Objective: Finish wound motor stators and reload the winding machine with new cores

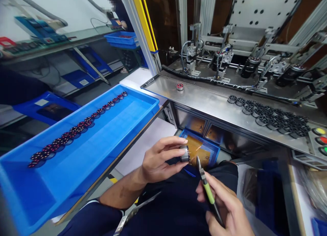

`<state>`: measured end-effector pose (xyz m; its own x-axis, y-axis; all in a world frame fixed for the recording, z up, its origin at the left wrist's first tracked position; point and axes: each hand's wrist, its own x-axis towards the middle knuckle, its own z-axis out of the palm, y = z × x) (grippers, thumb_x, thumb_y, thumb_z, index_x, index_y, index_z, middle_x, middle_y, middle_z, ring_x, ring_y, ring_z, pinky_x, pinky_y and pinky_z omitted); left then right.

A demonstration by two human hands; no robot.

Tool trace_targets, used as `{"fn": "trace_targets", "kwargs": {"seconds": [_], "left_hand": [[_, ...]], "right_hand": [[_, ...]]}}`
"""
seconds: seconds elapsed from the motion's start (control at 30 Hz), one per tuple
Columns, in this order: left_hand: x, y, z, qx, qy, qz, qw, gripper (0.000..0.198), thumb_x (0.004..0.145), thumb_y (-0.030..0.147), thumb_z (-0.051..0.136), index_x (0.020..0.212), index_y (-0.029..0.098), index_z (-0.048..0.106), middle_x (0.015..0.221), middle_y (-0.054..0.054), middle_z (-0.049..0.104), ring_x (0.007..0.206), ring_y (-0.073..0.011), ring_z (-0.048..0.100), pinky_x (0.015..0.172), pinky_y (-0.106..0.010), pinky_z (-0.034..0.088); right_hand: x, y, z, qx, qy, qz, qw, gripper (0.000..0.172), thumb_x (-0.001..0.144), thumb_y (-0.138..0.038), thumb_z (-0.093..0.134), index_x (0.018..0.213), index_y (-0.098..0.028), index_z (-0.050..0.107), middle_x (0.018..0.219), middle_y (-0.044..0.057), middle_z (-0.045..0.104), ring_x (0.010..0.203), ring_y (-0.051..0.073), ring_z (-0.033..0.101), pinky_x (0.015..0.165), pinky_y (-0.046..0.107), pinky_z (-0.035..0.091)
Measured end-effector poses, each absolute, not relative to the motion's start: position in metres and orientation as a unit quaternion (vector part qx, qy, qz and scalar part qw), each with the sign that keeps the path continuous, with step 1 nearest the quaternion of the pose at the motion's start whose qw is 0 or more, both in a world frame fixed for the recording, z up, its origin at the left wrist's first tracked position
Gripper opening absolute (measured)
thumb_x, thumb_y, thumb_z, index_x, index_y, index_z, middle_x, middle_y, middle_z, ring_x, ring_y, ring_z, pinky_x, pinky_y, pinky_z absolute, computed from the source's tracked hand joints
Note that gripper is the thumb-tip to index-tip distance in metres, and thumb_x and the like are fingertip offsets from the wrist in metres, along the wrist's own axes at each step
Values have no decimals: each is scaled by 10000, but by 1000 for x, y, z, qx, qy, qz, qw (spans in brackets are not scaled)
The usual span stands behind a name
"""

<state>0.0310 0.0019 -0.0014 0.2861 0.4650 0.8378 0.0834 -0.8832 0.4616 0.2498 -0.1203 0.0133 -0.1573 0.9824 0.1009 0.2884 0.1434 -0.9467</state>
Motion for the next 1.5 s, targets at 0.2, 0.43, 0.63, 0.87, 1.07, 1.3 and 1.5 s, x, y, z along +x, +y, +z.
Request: {"fn": "trace_targets", "kwargs": {"seconds": [0.2,0.43,0.63,0.87,1.07,1.3,1.5], "left_hand": [[29,1,-1,793,169,572,125,476,774,60,755,1220,127,605,1123,-140,728,1084,-247,717,937,-376,632],[30,0,4,784,155,587,130,543,745,28,770,1240,103,559,1078,-162,761,1012,-233,745,884,-349,649],[29,0,2,782,161,585,146,560,748,15,756,1259,118,551,1093,-158,761,1031,-233,740,891,-356,646],[28,-1,0,778,165,585,156,571,751,-5,735,1275,121,548,1111,-152,758,1046,-238,734,911,-369,637],[29,-2,-3,774,181,586,155,570,762,-13,720,1286,134,548,1098,-133,761,1059,-222,724,927,-367,624],[20,2,-20,591,199,598,503,597,706,190,869,1211,193,551,1120,-121,760,982,-200,741,891,-307,588],[11,12,-37,425,151,554,699,673,629,179,914,1163,196,505,1115,-133,752,960,-216,749,839,-318,587]], "right_hand": [[245,-122,23,-503,-614,467,389,583,796,-159,653,1368,-270,614,1052,111,765,954,264,751,857,365,627],[246,-119,19,-495,-618,481,378,595,827,-158,625,1407,-283,572,1075,101,756,963,253,746,862,355,624],[244,-116,18,-488,-607,495,386,606,837,-134,608,1418,-299,556,1035,89,757,857,216,750,811,325,626],[235,-108,24,-477,-635,448,410,596,835,-80,586,1375,-331,595,851,24,737,650,130,692,639,194,590],[241,-106,17,-528,-631,412,392,556,876,-124,596,1374,-368,575,928,7,742,722,116,724,722,169,590],[261,-101,-5,-536,-612,445,373,543,907,-226,614,1435,-310,516,1171,83,721,943,185,738,878,247,588],[255,-80,-10,-521,-633,431,376,509,917,-250,614,1414,-321,528,1143,69,727,910,168,739,842,214,590]]}}
